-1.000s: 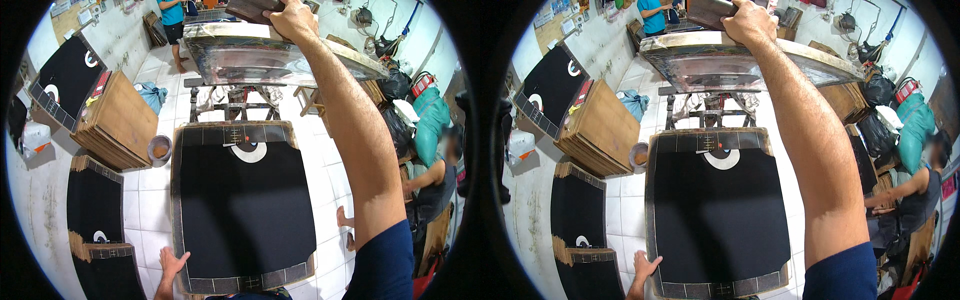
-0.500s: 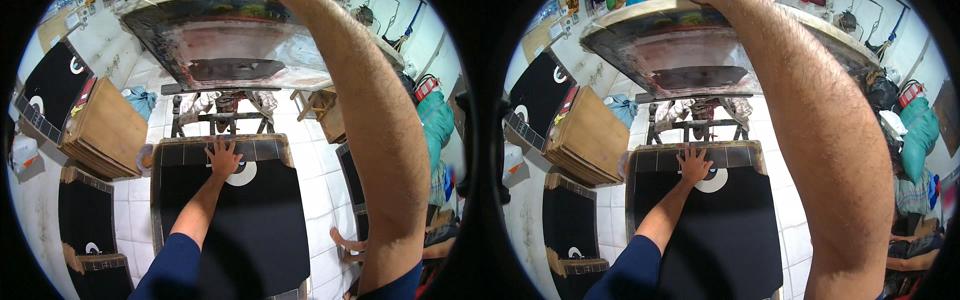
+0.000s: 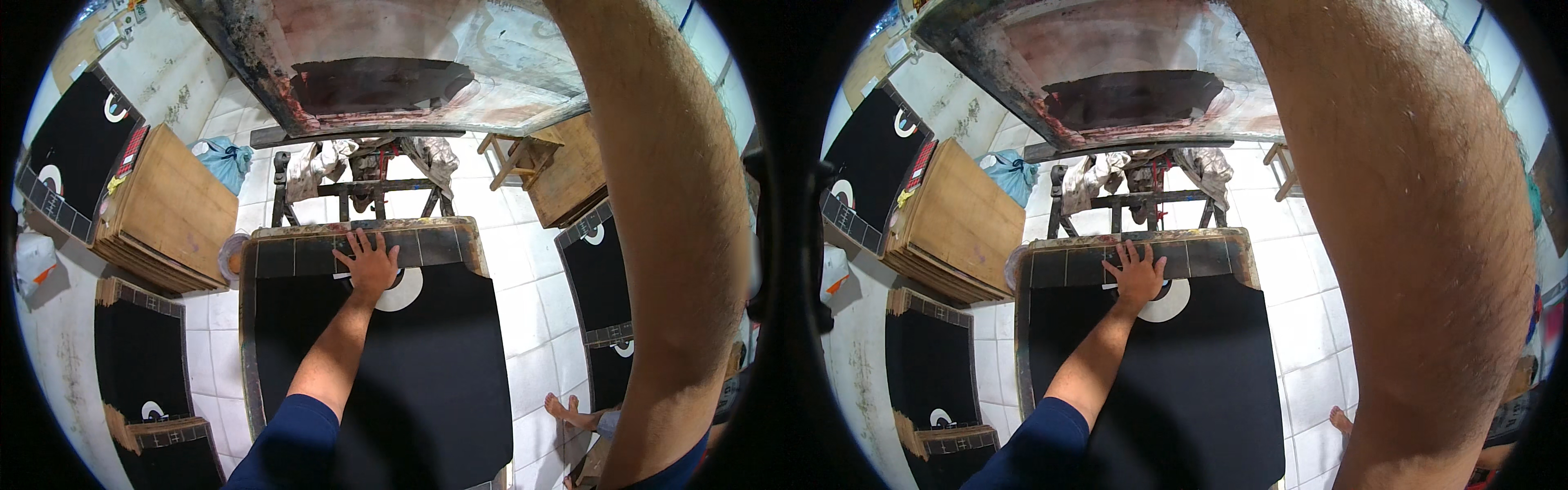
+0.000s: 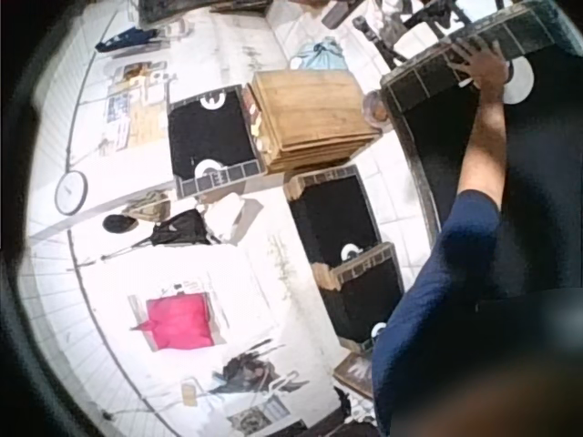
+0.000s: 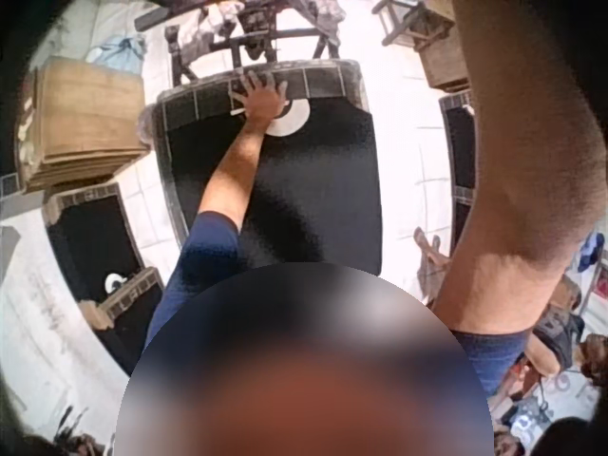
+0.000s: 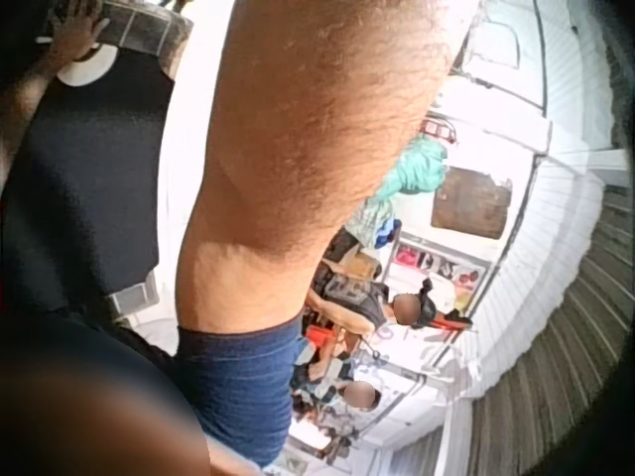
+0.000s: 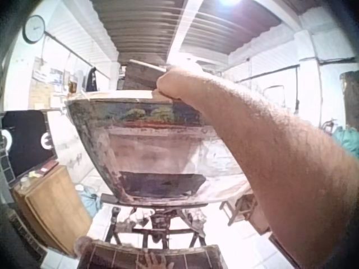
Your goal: The person performs screen printing on black skateboard decks. They place a screen frame over a deck, use a squeegee to pull ink across the mesh, and lift the frame to reveal a white crescent graphic. The process is repeated on multiple decks.
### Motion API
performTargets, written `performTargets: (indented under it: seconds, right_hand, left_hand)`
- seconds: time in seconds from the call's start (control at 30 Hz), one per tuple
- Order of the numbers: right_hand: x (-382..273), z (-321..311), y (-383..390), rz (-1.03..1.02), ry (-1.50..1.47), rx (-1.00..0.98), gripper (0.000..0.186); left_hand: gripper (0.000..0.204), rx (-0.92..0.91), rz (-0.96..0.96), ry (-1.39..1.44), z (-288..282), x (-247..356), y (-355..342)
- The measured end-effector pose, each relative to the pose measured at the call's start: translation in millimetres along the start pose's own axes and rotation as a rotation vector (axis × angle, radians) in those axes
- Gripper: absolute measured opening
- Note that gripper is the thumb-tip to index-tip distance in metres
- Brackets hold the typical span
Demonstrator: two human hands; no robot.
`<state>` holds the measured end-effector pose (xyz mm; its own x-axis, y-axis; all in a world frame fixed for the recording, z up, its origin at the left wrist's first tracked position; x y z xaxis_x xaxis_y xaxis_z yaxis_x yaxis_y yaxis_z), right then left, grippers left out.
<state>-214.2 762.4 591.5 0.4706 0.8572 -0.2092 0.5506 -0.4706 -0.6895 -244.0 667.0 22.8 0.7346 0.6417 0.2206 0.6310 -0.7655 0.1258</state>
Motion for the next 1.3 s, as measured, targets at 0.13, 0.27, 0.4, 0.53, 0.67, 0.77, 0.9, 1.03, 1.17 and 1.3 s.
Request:
performTargets:
  seconds: [0.13,0.27,0.4,0.53,0.67,0.77,0.9,1.03,1.17,1.3]
  right_hand:
    - [0,5,-2,0.016,-0.001,0.028,0.037]
    - [-5,9,16,0.016,0.022,0.075,0.036]
    - [0,3,82,-0.056,-0.06,0.067,0.04]
    - [-11,8,192,-0.242,-0.096,0.348,0.026]
    - [-23,10,343,-0.142,-0.131,0.193,0.043]
    - [-31,23,440,-0.103,-0.163,0.149,0.049]
    - [-4,75,490,0.026,-0.169,-0.149,0.049]
    - [42,156,465,0.024,-0.115,-0.312,0.044]
    - [72,228,424,-0.022,-0.049,-0.414,0.039]
    - [81,284,383,-0.112,-0.048,-0.382,0.038]
  left_hand:
    - [0.072,-0.054,0.016,-0.01,-7,-8,-8]
    - [0.069,-0.05,0.056,0.238,-15,-30,-29]
    - [0.067,0.226,0.113,0.728,-51,-48,10]
    - [0.062,0.48,0.231,1.277,-135,-34,160]
    - [0.07,0.552,0.281,2.22,-196,-9,325]
    - [0.083,0.274,-0.376,2.343,-168,-11,368]
    - [0.103,0.027,-0.818,2.245,-74,-51,365]
    - [0.079,0.147,-0.819,1.71,-9,-77,391]
    - [0.103,0.437,-0.234,0.49,4,-93,389]
    - [0.141,0.35,-0.107,0.215,14,-104,369]
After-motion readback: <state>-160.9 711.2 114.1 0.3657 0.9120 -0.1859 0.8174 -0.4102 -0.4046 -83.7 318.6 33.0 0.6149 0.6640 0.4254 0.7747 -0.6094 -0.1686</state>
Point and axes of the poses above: each hand's wrist, its own y-axis away from the middle knuckle, its own z-axis out of the palm, x = y × z, the point moved 1 cm from there along -y, towards the middle knuckle, and after that the axes turned 4 degrees about -x, right-handed, at the moved point
